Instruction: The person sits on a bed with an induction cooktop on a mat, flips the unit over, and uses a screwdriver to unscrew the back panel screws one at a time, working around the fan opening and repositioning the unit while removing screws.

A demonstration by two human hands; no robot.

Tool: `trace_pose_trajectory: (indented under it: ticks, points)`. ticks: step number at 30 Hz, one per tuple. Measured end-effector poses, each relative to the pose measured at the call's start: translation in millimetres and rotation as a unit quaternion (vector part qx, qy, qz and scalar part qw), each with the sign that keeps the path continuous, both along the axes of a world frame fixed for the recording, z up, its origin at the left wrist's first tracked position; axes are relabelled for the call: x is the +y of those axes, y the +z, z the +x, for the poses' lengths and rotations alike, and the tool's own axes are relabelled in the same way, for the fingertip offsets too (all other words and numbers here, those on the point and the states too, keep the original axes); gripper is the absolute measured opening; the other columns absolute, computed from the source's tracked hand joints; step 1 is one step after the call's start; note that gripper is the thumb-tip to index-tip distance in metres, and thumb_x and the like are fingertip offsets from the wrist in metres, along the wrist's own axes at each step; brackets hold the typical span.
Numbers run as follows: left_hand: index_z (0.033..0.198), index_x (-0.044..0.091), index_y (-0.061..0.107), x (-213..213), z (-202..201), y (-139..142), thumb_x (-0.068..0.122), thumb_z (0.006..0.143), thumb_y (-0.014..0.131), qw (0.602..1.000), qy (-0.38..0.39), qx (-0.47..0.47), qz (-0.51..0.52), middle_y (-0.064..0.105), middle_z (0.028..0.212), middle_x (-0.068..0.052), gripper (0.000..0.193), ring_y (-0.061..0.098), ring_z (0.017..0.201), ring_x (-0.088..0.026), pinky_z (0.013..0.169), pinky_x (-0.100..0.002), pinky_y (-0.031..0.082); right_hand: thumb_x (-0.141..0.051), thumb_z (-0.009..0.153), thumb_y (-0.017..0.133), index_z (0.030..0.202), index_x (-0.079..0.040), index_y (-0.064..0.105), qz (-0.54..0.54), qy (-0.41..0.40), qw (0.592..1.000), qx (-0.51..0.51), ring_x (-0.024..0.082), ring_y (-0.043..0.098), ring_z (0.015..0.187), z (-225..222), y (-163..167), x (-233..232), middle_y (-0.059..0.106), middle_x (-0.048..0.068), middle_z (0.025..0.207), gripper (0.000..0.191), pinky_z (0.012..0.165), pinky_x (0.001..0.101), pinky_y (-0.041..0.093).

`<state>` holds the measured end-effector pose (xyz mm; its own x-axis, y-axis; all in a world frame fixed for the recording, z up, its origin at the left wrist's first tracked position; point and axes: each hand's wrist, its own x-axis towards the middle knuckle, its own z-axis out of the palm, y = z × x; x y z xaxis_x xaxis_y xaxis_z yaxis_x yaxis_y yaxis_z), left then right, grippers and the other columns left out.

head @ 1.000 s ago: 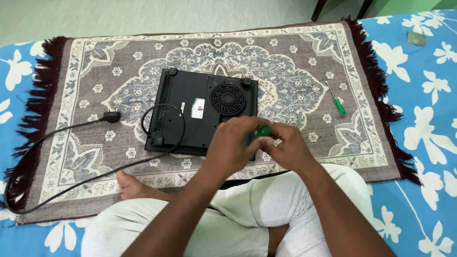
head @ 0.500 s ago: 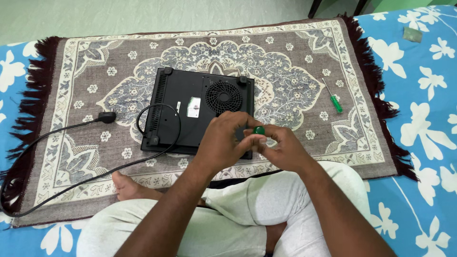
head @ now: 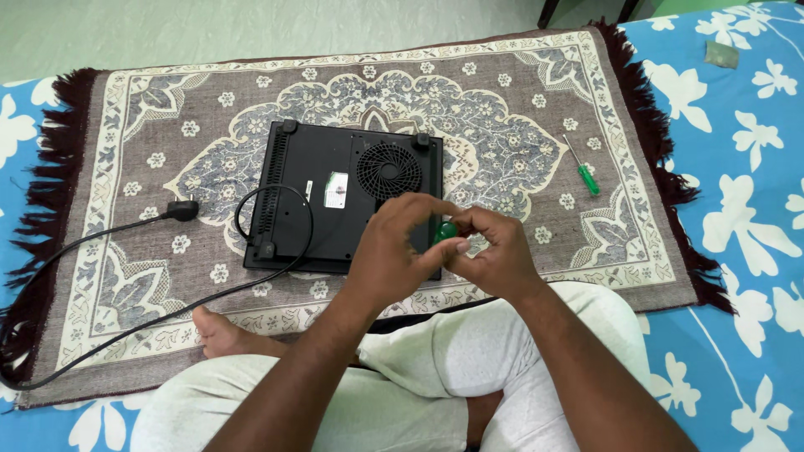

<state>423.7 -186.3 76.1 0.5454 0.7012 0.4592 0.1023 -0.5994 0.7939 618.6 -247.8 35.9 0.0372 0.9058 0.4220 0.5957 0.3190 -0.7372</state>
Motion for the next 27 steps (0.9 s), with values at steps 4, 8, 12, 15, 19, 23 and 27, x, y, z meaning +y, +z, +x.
trace_pose_trajectory:
  ticks: [4,8,12,15,19,23,27]
  points:
    - [0.123,0.014,0.075,0,-2,-3,0.018,0.090,0.072,0.999,-0.048,-0.016,-0.017,0.069,0.127,-0.009,0.033,0.063,0.123,-0.028,0.106,-0.043,0.048,-0.017,0.082,0.080,0.105,-0.001,0.072,0.029,0.010,0.999,-0.013,0.013,0.074,0.084,0,5,0,0.074,0.007,0.089,0.029,0.073,0.0297,0.059]
    - [0.118,0.014,0.077,3,-1,-6,0.018,0.088,0.073,0.998,-0.037,-0.015,-0.041,0.070,0.128,-0.007,0.031,0.063,0.125,-0.028,0.107,-0.043,0.048,-0.012,0.081,0.075,0.098,0.000,0.071,0.017,0.001,1.000,-0.013,0.014,0.075,0.083,0,8,-2,0.074,0.008,0.087,0.020,0.072,0.0294,0.058]
    - [0.114,0.013,0.076,4,1,-8,0.019,0.085,0.079,0.999,-0.020,-0.019,-0.043,0.070,0.126,-0.007,0.030,0.065,0.123,-0.026,0.105,-0.041,0.050,-0.011,0.086,0.072,0.107,-0.001,0.070,0.020,0.037,0.998,0.040,0.013,0.073,0.090,0,8,-3,0.074,0.007,0.095,0.023,0.079,0.0294,0.058]
    - [0.110,0.013,0.076,4,3,-9,0.019,0.081,0.084,0.998,-0.014,-0.013,-0.053,0.070,0.124,-0.007,0.030,0.065,0.120,-0.025,0.102,-0.039,0.051,-0.015,0.085,0.077,0.106,-0.002,0.066,0.037,0.043,0.997,0.060,0.011,0.071,0.093,-1,4,-3,0.072,0.005,0.097,0.027,0.083,0.0292,0.058]
    - [0.108,0.012,0.075,3,4,-8,0.021,0.079,0.085,0.998,-0.010,-0.001,-0.061,0.071,0.123,-0.006,0.032,0.066,0.119,-0.024,0.101,-0.039,0.052,-0.017,0.084,0.083,0.097,-0.005,0.067,0.030,0.009,0.999,0.034,0.011,0.069,0.085,-3,-1,-1,0.071,0.003,0.088,0.024,0.079,0.0284,0.057]
    - [0.113,0.013,0.074,3,1,-6,0.021,0.083,0.082,0.998,-0.028,-0.006,-0.063,0.072,0.123,-0.006,0.033,0.068,0.120,-0.024,0.106,-0.039,0.050,-0.017,0.081,0.085,0.098,-0.003,0.068,0.060,-0.017,0.998,0.008,0.013,0.062,0.079,-2,-2,1,0.066,0.006,0.088,0.028,0.072,0.0295,0.053]
    - [0.129,0.014,0.072,1,-1,-8,0.016,0.089,0.073,0.996,-0.053,-0.031,-0.065,0.068,0.131,-0.008,0.040,0.063,0.128,-0.026,0.112,-0.041,0.045,-0.016,0.083,0.083,0.099,-0.002,0.071,0.053,-0.007,0.999,0.004,0.013,0.065,0.080,-2,2,-1,0.070,0.007,0.093,0.025,0.071,0.0297,0.054]
